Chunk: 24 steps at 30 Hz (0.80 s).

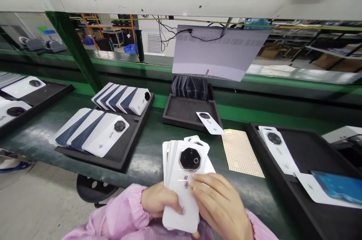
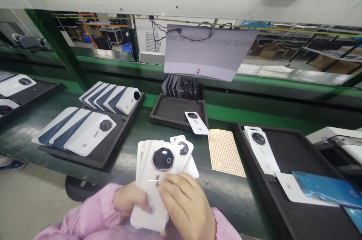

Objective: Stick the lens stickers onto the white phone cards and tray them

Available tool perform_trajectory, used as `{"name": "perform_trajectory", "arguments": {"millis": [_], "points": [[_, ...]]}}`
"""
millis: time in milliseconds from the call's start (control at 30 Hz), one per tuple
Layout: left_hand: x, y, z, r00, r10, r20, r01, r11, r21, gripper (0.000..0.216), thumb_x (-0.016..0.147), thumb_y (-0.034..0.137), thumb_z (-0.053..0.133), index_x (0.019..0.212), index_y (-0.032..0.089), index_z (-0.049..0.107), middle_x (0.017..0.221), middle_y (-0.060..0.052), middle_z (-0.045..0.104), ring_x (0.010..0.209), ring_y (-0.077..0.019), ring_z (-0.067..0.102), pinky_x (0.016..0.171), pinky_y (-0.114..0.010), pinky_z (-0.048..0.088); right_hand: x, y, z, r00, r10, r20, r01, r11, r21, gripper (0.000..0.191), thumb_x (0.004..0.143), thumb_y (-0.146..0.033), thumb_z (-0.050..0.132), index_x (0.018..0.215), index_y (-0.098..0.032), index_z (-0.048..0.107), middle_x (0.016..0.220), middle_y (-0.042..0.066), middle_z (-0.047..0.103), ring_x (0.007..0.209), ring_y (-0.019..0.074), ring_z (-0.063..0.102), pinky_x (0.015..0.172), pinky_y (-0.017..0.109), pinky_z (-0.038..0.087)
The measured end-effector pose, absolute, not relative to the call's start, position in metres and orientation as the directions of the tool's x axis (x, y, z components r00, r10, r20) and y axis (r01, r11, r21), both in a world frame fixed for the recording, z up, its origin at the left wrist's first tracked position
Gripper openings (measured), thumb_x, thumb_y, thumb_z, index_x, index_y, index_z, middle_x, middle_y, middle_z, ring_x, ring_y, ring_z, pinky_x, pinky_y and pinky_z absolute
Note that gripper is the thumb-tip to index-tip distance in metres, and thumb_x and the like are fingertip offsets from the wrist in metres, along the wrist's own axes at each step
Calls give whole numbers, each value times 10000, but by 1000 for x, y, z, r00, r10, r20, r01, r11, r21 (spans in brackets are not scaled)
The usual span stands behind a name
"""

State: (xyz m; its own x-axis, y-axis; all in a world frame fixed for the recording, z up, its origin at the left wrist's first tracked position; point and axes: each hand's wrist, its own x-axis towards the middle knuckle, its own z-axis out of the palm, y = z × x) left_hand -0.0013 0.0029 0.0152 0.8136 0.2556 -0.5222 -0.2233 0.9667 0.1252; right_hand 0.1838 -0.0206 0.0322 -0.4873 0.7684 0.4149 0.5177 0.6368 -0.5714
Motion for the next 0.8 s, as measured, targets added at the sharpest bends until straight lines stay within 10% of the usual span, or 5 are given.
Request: {"name": "perform_trajectory", "arguments": {"millis": [567,733,800], "points": [[0,6,18,828,254,-501,-219,967,127,447,472,-2,508,864,97,700,708,-65,697,570,-165,633,533,-233,485,176,-21,30,-401,818,414,540,575,-614,415,792,-44,551,1189,-147,491,1023,94,662,1070,224,560,819,391,501],[-1,4,12,900,171,-401,-121,982,146,499,574,68,537,1061,104,636,928,-122,695,592,-200,660,571,-313,519,168,-8,21,90,995,31,571,-26,-821,652,773,-322,639,1342,-200,344,1384,166,367,1234,317,411,904,518,457],[-3,0,6,900,143,-411,-90,985,145,533,586,73,556,1115,112,609,991,-131,682,608,-205,667,592,-329,525,171,-2,10,48,968,-246,357,-246,-901,562,781,-361,621,1275,-199,406,1263,146,506,1111,279,535,854,456,505]]}}
